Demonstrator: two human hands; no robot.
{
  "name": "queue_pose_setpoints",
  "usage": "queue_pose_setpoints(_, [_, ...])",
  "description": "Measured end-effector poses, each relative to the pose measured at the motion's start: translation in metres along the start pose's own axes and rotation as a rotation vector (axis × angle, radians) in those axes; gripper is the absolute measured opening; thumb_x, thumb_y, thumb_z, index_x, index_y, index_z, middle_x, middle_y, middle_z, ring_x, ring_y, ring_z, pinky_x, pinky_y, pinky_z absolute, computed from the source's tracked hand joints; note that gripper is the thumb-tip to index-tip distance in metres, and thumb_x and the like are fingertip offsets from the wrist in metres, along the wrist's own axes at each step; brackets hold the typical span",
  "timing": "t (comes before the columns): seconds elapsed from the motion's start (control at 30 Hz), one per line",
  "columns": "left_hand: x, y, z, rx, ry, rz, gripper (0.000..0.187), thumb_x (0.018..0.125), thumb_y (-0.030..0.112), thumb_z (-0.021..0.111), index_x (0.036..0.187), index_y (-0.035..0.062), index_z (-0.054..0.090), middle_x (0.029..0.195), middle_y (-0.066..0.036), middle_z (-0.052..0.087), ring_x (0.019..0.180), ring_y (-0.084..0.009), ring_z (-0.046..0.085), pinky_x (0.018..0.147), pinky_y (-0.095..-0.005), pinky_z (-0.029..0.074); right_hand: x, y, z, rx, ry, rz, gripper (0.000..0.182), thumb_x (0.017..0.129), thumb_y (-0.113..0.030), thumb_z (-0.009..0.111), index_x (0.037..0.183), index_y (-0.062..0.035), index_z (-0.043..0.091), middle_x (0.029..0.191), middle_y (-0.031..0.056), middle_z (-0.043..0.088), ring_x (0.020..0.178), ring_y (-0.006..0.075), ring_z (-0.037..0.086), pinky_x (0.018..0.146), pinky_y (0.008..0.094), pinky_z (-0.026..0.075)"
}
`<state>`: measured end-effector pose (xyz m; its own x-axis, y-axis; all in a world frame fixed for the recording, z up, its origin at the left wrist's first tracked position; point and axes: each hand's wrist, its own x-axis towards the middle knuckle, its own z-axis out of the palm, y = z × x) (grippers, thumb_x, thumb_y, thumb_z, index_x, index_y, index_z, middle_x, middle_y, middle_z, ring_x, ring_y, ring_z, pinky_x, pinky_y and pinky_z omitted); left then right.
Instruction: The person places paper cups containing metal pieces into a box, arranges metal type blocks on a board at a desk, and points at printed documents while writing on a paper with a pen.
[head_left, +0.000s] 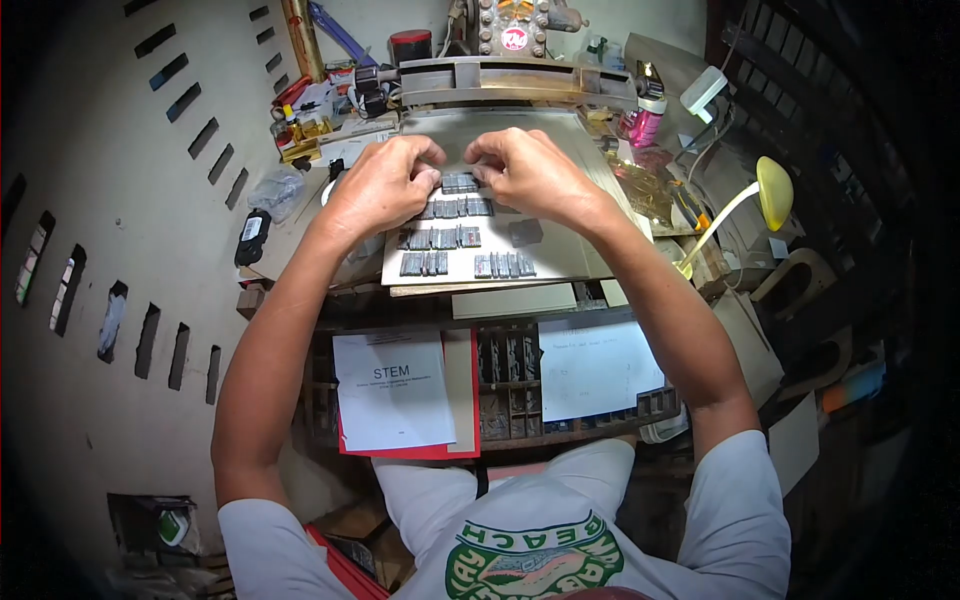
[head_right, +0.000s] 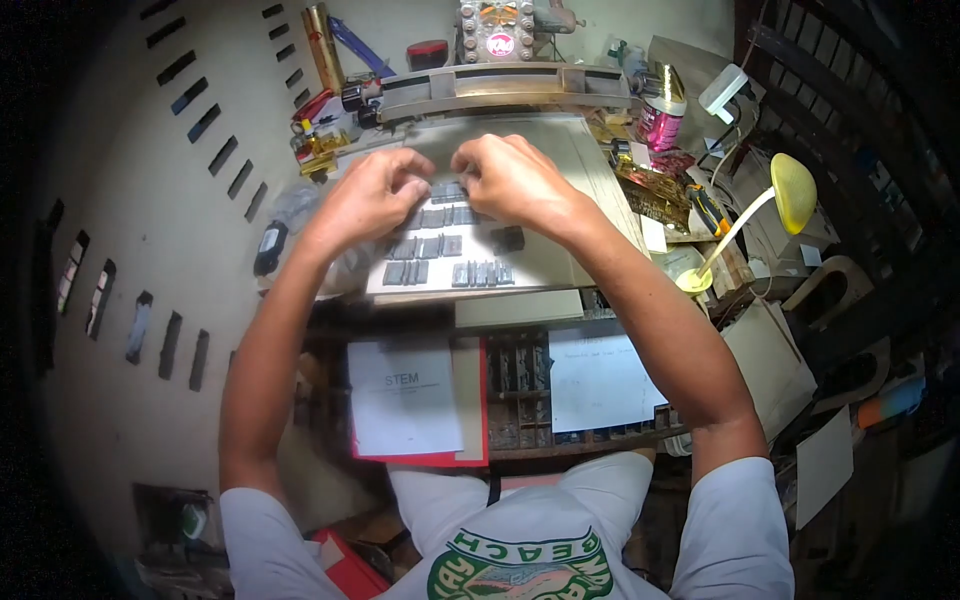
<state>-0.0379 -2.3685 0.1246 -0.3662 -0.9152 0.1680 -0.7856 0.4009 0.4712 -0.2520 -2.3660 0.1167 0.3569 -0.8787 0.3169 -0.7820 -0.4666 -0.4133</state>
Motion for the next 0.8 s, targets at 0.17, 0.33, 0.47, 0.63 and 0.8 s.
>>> queue_pose_setpoints(0.17, [-0.008, -0.008, 0.003, -0.117, 0.032, -0.004, 0.028, 0.092, 0.01, 0.06, 0.113, -0.0006, 0.075, 0.094, -0.013, 0.079, 0.074, -0.0245, 0.071, 0.069, -0.0383, 0.056, -0.026, 0.016, -0.036, 0.143, 0.086, 0.226, 0.017, 0.097, -0.012, 0.068, 0.106, -0.0003, 0.078, 0.097, 0.0117, 0.078, 0.077, 0.0169, 0.07, 0.069, 0.0301, 0.057])
queue_pose_setpoints(0.33, [-0.005, -0.017, 0.01, -0.184, 0.058, 0.049, 0.028, 0.095, 0.01, 0.059, 0.115, -0.0007, 0.074, 0.1, -0.014, 0.079, 0.074, -0.0241, 0.07, 0.071, -0.0381, 0.056, -0.039, 0.041, -0.055, 0.105, -0.008, 0.426, 0.016, 0.096, -0.015, 0.071, 0.101, -0.0018, 0.078, 0.095, 0.013, 0.077, 0.079, 0.0154, 0.071, 0.071, 0.0279, 0.059])
queue_pose_setpoints(0.47, [-0.015, -0.02, 0.008, -0.104, 0.141, 0.15, 0.03, 0.099, 0.011, 0.058, 0.124, 0.0024, 0.072, 0.109, -0.017, 0.077, 0.082, -0.0206, 0.07, 0.073, -0.0327, 0.057, -0.029, 0.033, -0.039, 0.004, -0.046, 0.431, 0.016, 0.093, -0.016, 0.072, 0.095, -0.0003, 0.078, 0.09, 0.0131, 0.076, 0.073, 0.0165, 0.069, 0.068, 0.0289, 0.059])
queue_pose_setpoints(0.63, [-0.085, 0.011, -0.003, -0.025, 0.273, 0.386, 0.03, 0.094, 0.002, 0.062, 0.123, 0.0025, 0.071, 0.106, -0.016, 0.076, 0.081, -0.0213, 0.065, 0.073, -0.0333, 0.053, -0.018, 0.038, -0.01, 0.014, -0.011, 0.354, 0.017, 0.088, -0.015, 0.071, 0.084, 0.0004, 0.076, 0.081, 0.0129, 0.074, 0.065, 0.0197, 0.066, 0.064, 0.0329, 0.058])
queue_pose_setpoints(0.8, [-0.215, 0.067, -0.004, -0.524, -0.151, 0.789, 0.026, 0.095, 0.001, 0.067, 0.12, 0.0049, 0.072, 0.102, -0.011, 0.072, 0.078, -0.02, 0.065, 0.075, -0.0335, 0.057, -0.017, 0.033, 0.006, -0.116, 0.092, 0.245, 0.018, 0.077, -0.013, 0.066, 0.076, 0.0005, 0.077, 0.072, 0.0159, 0.073, 0.061, 0.0283, 0.066, 0.062, 0.0417, 0.056])
